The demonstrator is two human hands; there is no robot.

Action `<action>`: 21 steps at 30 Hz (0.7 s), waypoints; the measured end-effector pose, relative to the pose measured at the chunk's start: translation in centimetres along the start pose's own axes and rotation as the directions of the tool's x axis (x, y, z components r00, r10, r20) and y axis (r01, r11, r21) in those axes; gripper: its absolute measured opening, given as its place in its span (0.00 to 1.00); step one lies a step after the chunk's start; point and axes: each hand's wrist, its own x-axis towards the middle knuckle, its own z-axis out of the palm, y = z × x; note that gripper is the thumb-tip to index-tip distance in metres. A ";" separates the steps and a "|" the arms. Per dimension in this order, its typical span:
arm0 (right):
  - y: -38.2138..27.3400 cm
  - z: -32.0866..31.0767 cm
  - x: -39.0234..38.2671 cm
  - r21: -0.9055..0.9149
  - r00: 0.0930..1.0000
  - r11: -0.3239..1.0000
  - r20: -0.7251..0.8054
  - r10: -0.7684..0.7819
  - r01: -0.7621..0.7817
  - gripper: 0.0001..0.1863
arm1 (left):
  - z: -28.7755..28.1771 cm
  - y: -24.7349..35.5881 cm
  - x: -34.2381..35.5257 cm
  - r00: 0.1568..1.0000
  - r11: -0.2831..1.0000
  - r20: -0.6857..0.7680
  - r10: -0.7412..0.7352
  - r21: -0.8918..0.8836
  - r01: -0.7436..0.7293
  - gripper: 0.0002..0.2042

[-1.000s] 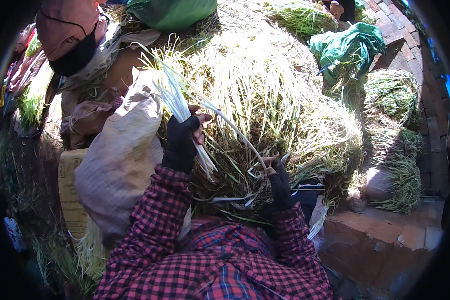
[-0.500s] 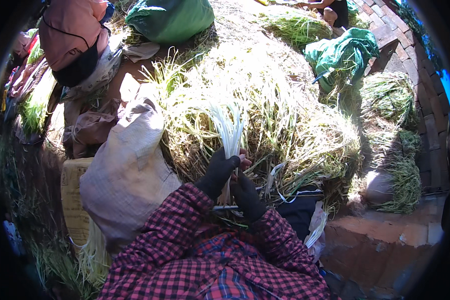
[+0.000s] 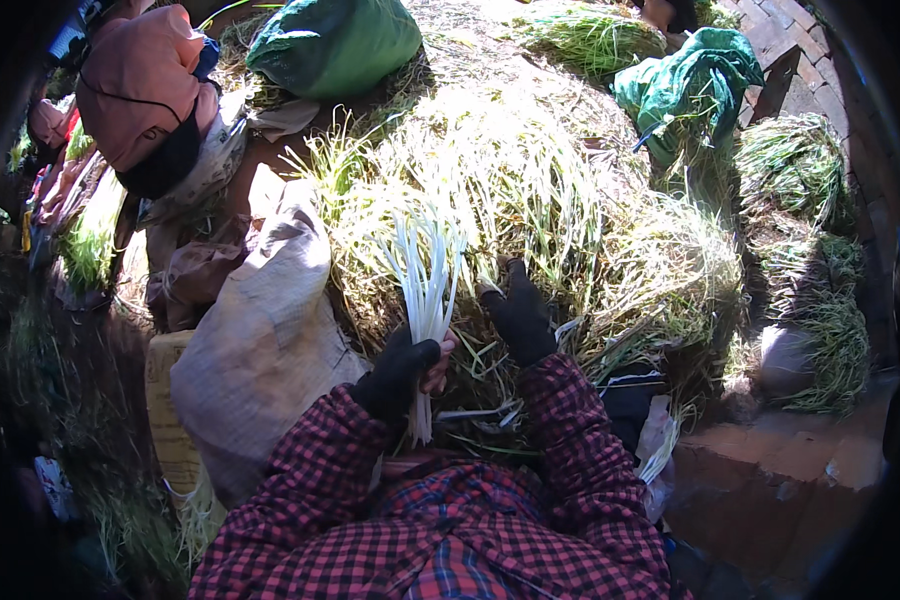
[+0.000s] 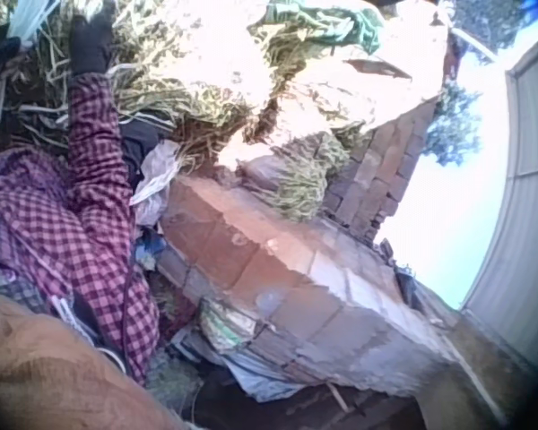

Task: The person sits on the ground and processes long, white plant fibers by hand. They repeatedly pull, align, and separate strands from a large pile, occasionally placing processed bundles aside.

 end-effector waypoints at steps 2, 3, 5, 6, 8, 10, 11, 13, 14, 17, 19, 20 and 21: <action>-1.4 1.1 1.7 -0.096 0.995 0.995 0.097 0.009 0.001 0.16 | 0.5 0.1 -0.2 0.996 0.998 0.068 -0.056 0.001 0.056 0.08; -1.0 1.7 2.5 -0.117 0.989 0.991 0.146 -0.039 0.057 0.14 | 0.8 0.3 -0.4 0.994 0.996 0.073 -0.085 0.019 0.084 0.08; 2.3 3.7 4.6 -0.097 0.990 0.986 0.039 -0.134 0.137 0.13 | 1.2 0.5 -0.9 0.987 0.989 0.077 -0.145 0.045 0.141 0.08; 3.4 3.1 5.5 -0.130 0.998 0.989 0.009 -0.064 0.065 0.13 | 1.3 0.8 -1.1 0.983 0.987 0.098 -0.157 0.044 0.153 0.08; 6.9 1.3 6.0 -0.195 0.993 0.978 -0.105 0.049 -0.069 0.15 | 1.3 1.7 -1.7 0.974 0.987 0.159 -0.163 0.011 0.163 0.09; 11.3 -2.4 5.6 -0.179 0.965 0.970 -0.231 0.123 -0.167 0.16 | 1.0 2.0 -1.8 0.960 0.983 0.226 -0.168 -0.030 0.180 0.09; 12.9 -3.9 4.8 -0.121 0.953 0.974 -0.258 0.157 -0.193 0.17 | 0.7 2.2 -1.9 0.957 0.983 0.242 -0.158 -0.049 0.175 0.09; 13.8 -6.7 2.9 -0.291 0.950 0.913 -0.210 0.232 -0.287 0.15 | 0.1 2.6 -2.7 0.959 0.985 0.254 -0.127 -0.086 0.153 0.09; 14.2 -7.3 1.2 -0.465 0.945 0.855 -0.319 0.078 -0.228 0.14 | 0.2 2.7 -2.5 0.962 0.983 0.236 -0.136 -0.085 0.160 0.10; 11.8 -7.3 -1.4 -0.428 0.948 0.898 -0.316 -0.043 -0.102 0.12 | -0.1 3.4 -2.6 0.960 0.983 0.263 -0.094 -0.125 0.131 0.10; 9.6 -5.1 -1.8 0.132 0.985 0.991 -0.166 0.056 -0.034 0.11 | -0.2 3.6 -2.5 0.955 0.991 0.285 -0.082 -0.080 0.110 0.10; 7.0 -4.2 -1.9 0.280 0.992 0.960 -0.112 0.062 -0.028 0.11 | -0.3 3.5 -2.3 0.956 0.995 0.279 -0.087 -0.024 0.097 0.09; 4.3 -3.2 -1.8 0.427 0.997 0.904 -0.050 0.058 -0.031 0.11 | -0.7 3.3 -2.2 0.961 0.996 0.263 -0.091 0.033 0.085 0.09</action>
